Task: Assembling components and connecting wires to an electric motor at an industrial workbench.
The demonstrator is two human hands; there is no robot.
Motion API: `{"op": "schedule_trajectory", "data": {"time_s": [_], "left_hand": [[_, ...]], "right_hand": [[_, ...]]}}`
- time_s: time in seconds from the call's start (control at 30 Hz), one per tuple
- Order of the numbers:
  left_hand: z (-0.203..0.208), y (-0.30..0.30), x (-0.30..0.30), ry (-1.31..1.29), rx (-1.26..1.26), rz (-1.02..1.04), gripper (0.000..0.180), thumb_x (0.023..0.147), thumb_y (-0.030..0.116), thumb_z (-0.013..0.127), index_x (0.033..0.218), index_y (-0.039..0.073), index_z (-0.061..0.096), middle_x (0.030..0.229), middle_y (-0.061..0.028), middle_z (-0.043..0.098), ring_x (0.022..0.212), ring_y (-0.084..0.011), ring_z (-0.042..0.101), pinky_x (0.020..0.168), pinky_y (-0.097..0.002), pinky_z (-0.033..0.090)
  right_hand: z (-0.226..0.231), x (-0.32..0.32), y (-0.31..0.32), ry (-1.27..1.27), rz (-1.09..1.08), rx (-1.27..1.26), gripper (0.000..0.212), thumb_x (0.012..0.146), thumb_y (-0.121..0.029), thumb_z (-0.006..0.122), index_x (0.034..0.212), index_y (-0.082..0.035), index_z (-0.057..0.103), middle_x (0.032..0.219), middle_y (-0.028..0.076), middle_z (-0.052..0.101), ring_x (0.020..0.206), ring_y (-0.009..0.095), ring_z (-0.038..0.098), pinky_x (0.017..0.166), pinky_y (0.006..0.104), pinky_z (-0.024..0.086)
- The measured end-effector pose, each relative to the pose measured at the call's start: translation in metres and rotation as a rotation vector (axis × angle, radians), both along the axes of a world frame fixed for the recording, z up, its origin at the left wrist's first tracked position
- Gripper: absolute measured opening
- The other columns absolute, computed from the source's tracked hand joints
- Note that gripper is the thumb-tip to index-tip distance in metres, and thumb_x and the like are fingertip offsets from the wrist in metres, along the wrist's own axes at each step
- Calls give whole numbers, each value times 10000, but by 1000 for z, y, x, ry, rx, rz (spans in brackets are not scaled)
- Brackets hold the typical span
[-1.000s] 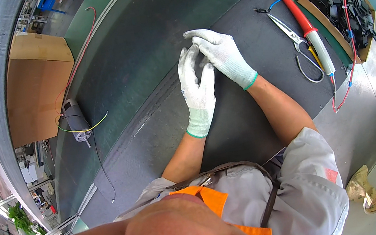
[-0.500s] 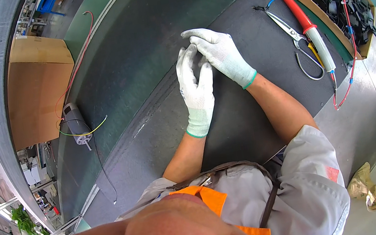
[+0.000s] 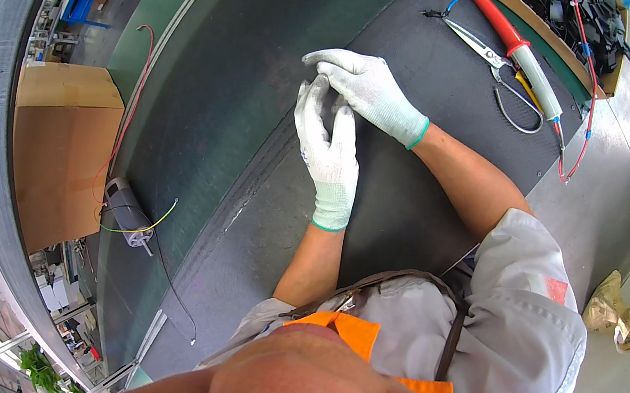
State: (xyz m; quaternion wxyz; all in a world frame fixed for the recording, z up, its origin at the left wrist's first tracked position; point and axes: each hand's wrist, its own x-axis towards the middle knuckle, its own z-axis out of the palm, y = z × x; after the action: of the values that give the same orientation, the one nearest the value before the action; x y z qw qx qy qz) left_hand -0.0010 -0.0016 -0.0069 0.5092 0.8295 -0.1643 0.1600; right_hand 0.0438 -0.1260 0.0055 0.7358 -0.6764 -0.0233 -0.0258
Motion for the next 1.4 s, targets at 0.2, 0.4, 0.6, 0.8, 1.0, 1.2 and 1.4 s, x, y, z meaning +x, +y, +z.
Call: {"op": "schedule_trajectory", "data": {"time_s": [0.2, 0.4, 0.6, 0.8, 1.0, 1.2, 1.4], "left_hand": [[5, -2, -1, 23, -10, 16, 459, 985, 104, 611, 1423, -4, 523, 1453, -183, 527, 1450, -383, 395, 1182, -470, 342], [5, -2, -1, 10, -2, 29, 434, 996, 104, 598, 1416, 5, 546, 1451, -168, 540, 1456, -351, 400, 1180, -444, 348], [6, -4, 0, 16, 0, 28, 432, 998, 116, 600, 1413, 7, 547, 1450, -172, 542, 1452, -354, 403, 1179, -447, 347], [5, -2, 0, 13, 8, 37, 430, 995, 108, 599, 1407, -5, 548, 1449, -173, 545, 1453, -351, 403, 1180, -445, 347], [0, -2, 1, 2, -7, 20, 457, 977, 97, 617, 1413, -6, 530, 1447, -188, 530, 1443, -385, 404, 1178, -469, 347], [0, 0, 1, -9, 15, 6, 486, 966, 100, 629, 1425, -4, 508, 1446, -206, 514, 1429, -421, 403, 1176, -498, 346], [1, -1, 1, 8, -3, 6, 482, 969, 100, 624, 1424, -7, 508, 1448, -205, 514, 1432, -417, 400, 1177, -497, 346]], "right_hand": [[-2, 1, 0, -19, -3, 8, 299, 1076, -186, 549, 1314, -54, 672, 876, -9, 661, 686, 37, 600, 643, 210, 533], [-1, 1, -1, -42, -1, -8, 298, 1073, -174, 547, 1315, -51, 670, 887, -2, 668, 680, 38, 603, 645, 210, 535], [3, 0, -3, 5, -3, -2, 297, 1076, -173, 540, 1313, -52, 671, 894, -1, 672, 687, 40, 605, 645, 211, 538], [0, 2, -1, -3, 4, 1, 295, 1077, -175, 540, 1311, -53, 671, 916, 1, 673, 693, 39, 604, 652, 210, 541], [0, 1, -2, -11, -5, -13, 295, 1077, -175, 542, 1309, -50, 672, 922, 2, 676, 697, 38, 602, 654, 209, 541], [0, 1, -3, 6, -6, 0, 273, 1033, -147, 568, 1249, -60, 709, 1064, 26, 750, 857, 56, 651, 775, 250, 550], [1, 1, -2, -14, 1, -25, 296, 1075, -177, 542, 1312, -51, 669, 899, -1, 665, 700, 39, 601, 657, 217, 538]]}}
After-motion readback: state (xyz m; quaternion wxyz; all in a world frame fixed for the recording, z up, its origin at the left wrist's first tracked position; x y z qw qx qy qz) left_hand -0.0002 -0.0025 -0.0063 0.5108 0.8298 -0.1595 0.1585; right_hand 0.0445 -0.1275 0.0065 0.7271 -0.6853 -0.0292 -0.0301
